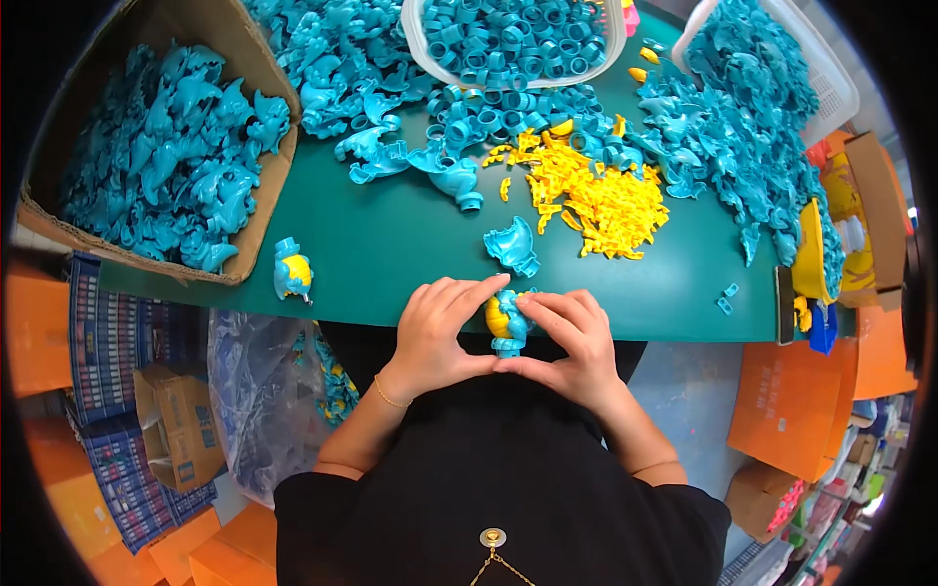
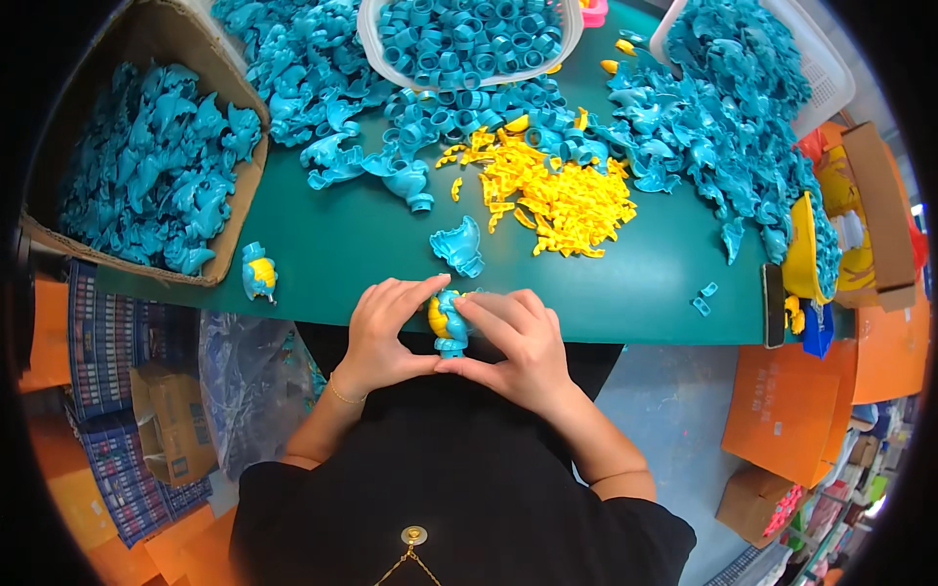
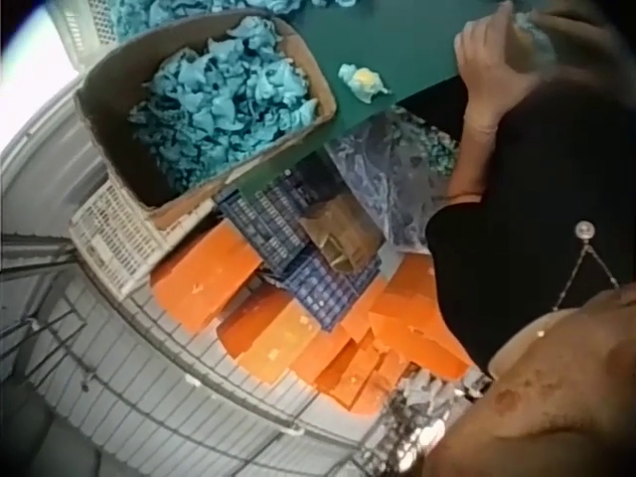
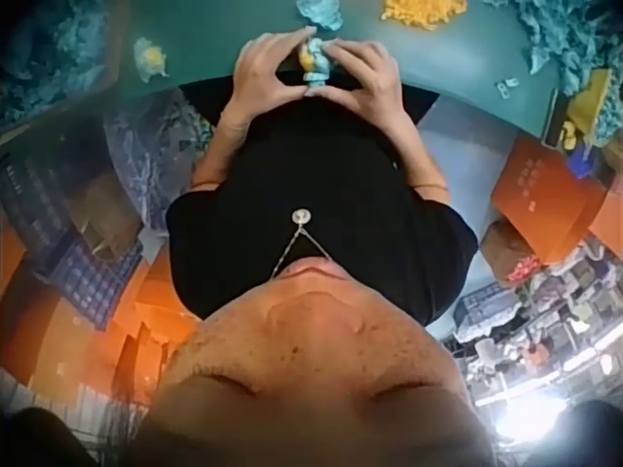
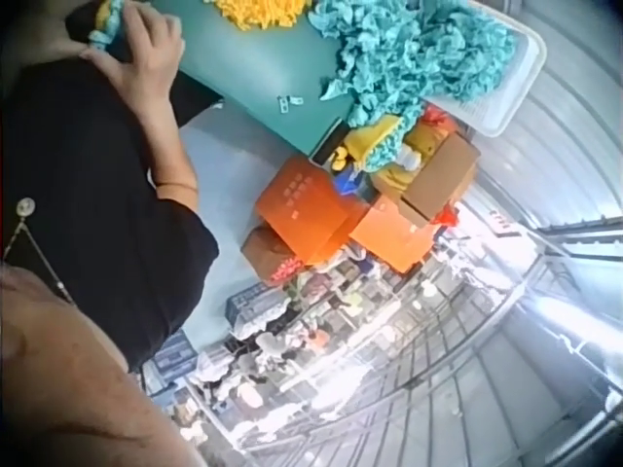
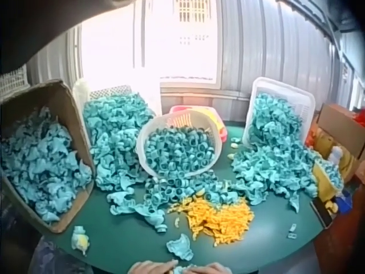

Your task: Assembling small plastic toy figurines from component parts.

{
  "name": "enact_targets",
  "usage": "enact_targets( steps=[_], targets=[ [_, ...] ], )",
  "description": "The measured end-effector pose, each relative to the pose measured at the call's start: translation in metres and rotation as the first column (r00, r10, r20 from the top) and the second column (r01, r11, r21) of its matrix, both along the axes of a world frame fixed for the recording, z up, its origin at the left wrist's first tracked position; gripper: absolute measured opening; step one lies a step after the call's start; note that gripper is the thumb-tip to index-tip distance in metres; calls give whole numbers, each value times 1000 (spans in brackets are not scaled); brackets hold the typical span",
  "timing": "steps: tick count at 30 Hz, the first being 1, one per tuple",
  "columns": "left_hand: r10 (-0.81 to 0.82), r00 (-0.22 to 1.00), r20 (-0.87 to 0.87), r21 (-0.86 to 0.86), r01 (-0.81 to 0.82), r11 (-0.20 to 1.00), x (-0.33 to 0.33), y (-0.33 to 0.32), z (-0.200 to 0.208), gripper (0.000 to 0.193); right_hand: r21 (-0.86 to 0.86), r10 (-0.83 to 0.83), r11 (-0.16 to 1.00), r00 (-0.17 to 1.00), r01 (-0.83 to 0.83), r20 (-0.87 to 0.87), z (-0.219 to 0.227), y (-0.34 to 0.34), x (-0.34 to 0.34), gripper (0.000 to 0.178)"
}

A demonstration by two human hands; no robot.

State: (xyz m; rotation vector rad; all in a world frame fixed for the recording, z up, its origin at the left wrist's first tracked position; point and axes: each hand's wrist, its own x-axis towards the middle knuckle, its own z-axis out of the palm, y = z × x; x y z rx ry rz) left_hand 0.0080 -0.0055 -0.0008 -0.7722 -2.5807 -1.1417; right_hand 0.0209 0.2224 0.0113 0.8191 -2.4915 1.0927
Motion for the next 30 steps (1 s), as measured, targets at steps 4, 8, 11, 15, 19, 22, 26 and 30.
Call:
enact_targets(
  steps=[4,8,11,15,19,22,26,30],
  targets=[
    [2,1000,-31,18,-2,1000,0,-2,-2,92,48,-18,999,999,20,-40,-1,-3,2,76],
    [4,1000,-30,20,-4,1000,0,-2,-2,92,26,-16,999,998,18,-66,-3,-5,2,76],
    [5,999,-33,13,-4,1000,1,-3,-3,92,45,-17,999,998,19,-61,-3,-3,4,75],
    [-1,1000,-30,17,1,1000,0,-2,-3,92,18,-27,999,997,29,-67,-4,1,6,75],
    [-6,1000,-16,1,6,1000,1,-3,-3,92,33,19,999,1000,-18,-25,-4,-2,2,75],
    [3,999,-36,10,-3,1000,0,-3,-4,93,57,55,997,998,-55,10,-1,-1,-2,74],
    [9,999,-35,26,-8,1000,-1,-2,-5,92,133,78,988,996,-85,53,10,2,-3,73],
    [19,1000,-18,17,-18,1000,0,-1,-2,91,116,141,981,981,-156,133,8,11,-5,73]
  ],
)
